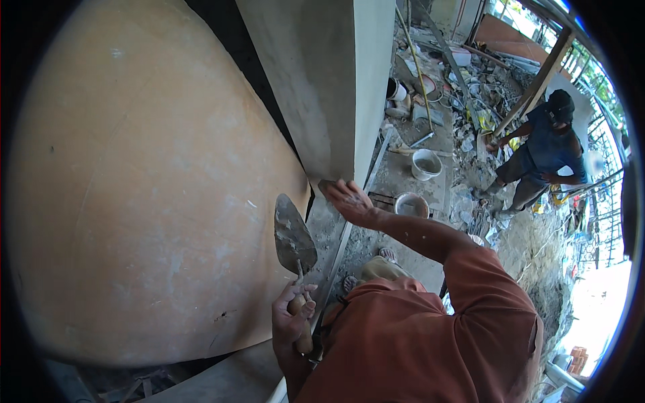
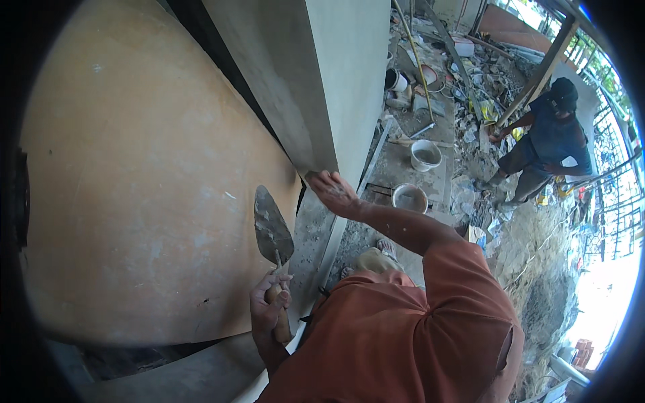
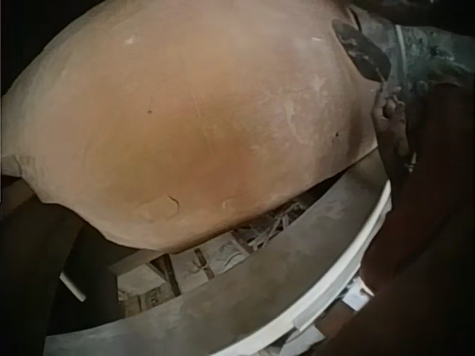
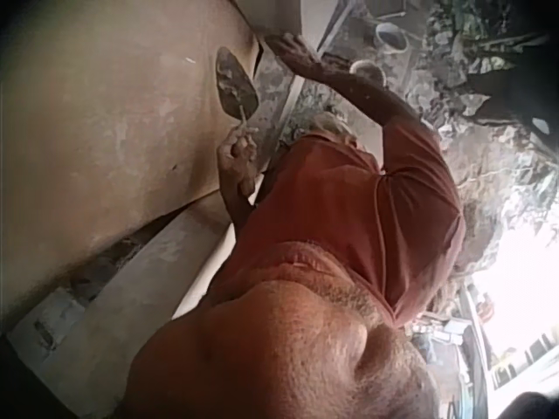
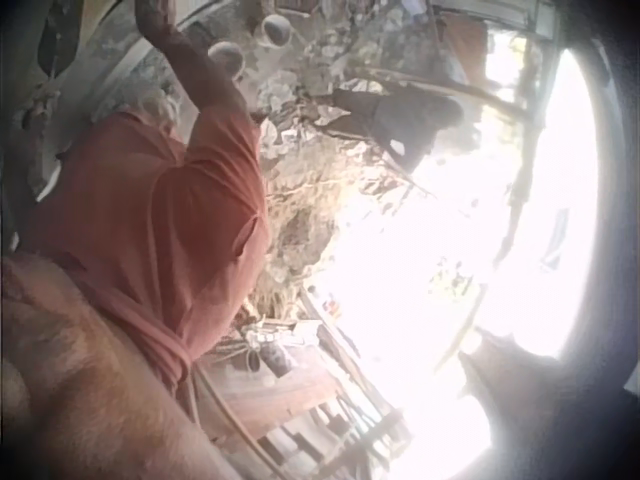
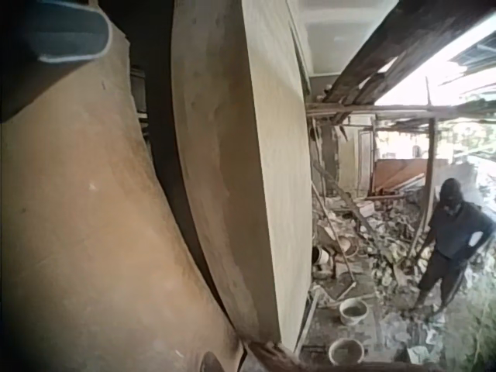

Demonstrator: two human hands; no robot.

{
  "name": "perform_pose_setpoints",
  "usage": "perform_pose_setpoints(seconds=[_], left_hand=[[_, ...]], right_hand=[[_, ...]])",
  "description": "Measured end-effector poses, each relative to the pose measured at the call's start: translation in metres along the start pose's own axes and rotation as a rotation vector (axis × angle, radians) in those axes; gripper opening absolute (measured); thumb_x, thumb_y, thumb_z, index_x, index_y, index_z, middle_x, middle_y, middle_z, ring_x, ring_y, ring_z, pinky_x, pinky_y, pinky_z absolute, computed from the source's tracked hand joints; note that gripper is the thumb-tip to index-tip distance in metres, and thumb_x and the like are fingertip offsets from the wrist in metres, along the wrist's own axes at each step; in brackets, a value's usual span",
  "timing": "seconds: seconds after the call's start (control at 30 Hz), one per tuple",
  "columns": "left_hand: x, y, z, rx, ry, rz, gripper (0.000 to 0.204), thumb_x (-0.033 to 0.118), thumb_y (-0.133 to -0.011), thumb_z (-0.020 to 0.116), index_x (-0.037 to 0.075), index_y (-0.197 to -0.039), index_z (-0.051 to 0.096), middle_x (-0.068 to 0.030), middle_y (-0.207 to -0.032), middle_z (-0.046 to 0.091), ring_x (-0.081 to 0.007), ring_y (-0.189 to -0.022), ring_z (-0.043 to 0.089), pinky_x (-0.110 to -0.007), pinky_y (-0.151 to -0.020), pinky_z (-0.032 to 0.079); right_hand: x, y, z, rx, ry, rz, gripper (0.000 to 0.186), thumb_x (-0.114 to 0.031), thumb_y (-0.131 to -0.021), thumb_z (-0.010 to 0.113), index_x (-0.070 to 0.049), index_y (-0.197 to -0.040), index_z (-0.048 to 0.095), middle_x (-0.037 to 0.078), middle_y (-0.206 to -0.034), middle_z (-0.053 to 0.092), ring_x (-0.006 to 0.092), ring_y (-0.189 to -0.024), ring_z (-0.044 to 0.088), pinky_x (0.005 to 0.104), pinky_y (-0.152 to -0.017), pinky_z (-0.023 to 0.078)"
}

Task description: The person smooths the plastered wall surfaces and edges by rubbing them with a foam sponge block while holding a trowel.

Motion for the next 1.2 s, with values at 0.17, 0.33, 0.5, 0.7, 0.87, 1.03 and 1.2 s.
perform_pose_setpoints(seconds=[0.17, 0.33, 0.5, 0.7, 0.87, 1.03, 1.2], left_hand=[[-0.004, 0.007, 0.007, 0.071, 0.059, 0.0, 0.033, 0.013, -0.093, 0.075, -0.006, -0.119, 0.066, -0.0028, -0.091, 0.055, -0.0083, -0.068, 0.055, -0.023, -0.06, 0.045], [-0.018, 0.001, 0.012, 0.138, 0.101, -0.028, 0.03, 0.01, -0.094, 0.074, -0.005, -0.118, 0.067, -0.0018, -0.091, 0.055, -0.0072, -0.069, 0.055, -0.022, -0.061, 0.046], [-0.032, -0.005, 0.021, 0.234, 0.159, -0.037, 0.028, 0.009, -0.093, 0.074, -0.004, -0.117, 0.067, -0.0019, -0.092, 0.056, -0.007, -0.07, 0.055, -0.022, -0.062, 0.046], [-0.069, -0.013, 0.056, 0.447, 0.255, -0.066, 0.026, 0.005, -0.091, 0.073, -0.004, -0.115, 0.068, -0.0025, -0.094, 0.057, -0.0067, -0.07, 0.055, -0.023, -0.062, 0.046], [-0.112, -0.008, 0.113, 0.641, 0.329, -0.105, 0.024, 0.004, -0.092, 0.072, -0.002, -0.114, 0.068, -0.0019, -0.094, 0.057, -0.0059, -0.068, 0.053, -0.024, -0.061, 0.045], [-0.145, 0.013, 0.177, 0.811, 0.346, -0.178, 0.025, 0.005, -0.092, 0.072, -0.001, -0.116, 0.069, 0.0007, -0.088, 0.055, -0.0048, -0.066, 0.051, -0.022, -0.06, 0.043], [-0.209, 0.035, 0.216, 0.848, 0.442, -0.369, 0.026, 0.009, -0.093, 0.074, 0.0, -0.117, 0.069, 0.0014, -0.087, 0.056, -0.0042, -0.063, 0.05, -0.022, -0.058, 0.041]], right_hand=[[-0.033, 0.025, -0.044, -0.097, -0.516, 0.179, 0.078, -0.017, -0.073, 0.071, -0.015, -0.148, 0.048, 0.008, -0.127, 0.053, 0.0299, -0.118, 0.046, 0.0456, -0.097, 0.036], [-0.029, 0.076, -0.001, -0.253, -0.802, 0.289, 0.084, -0.031, -0.073, 0.078, -0.014, -0.149, 0.049, 0.011, -0.125, 0.056, 0.034, -0.118, 0.048, 0.0476, -0.103, 0.037], [-0.005, 0.139, 0.052, -0.41, -1.232, 0.489, 0.081, -0.037, -0.08, 0.079, -0.01, -0.151, 0.048, 0.021, -0.129, 0.058, 0.0381, -0.122, 0.054, 0.049, -0.107, 0.043], [0.053, 0.192, 0.077, -0.77, -1.586, 0.844, 0.061, -0.027, -0.096, 0.067, -0.003, -0.149, 0.05, 0.014, -0.118, 0.065, 0.0215, -0.105, 0.064, 0.0335, -0.094, 0.051], [0.149, 0.246, 0.126, -0.846, -1.38, 0.883, 0.056, -0.032, -0.096, 0.066, -0.001, -0.141, 0.058, 0.015, -0.115, 0.069, 0.0191, -0.102, 0.065, 0.0319, -0.089, 0.05], [0.218, 0.29, 0.168, -1.086, -1.187, 0.937, 0.055, -0.039, -0.093, 0.068, -0.01, -0.14, 0.061, 0.006, -0.108, 0.07, 0.0169, -0.094, 0.064, 0.0346, -0.075, 0.052], [0.257, 0.335, 0.207, -1.12, -0.948, 1.032, 0.054, -0.037, -0.092, 0.073, -0.001, -0.131, 0.062, 0.011, -0.106, 0.07, 0.0183, -0.086, 0.067, 0.0326, -0.073, 0.054]])
Point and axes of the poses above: each hand's wrist, its own y-axis away from the middle knuckle, its own z-axis out of the palm, x = y × z, the point moved 7 cm from there along -y, towards the middle knuckle
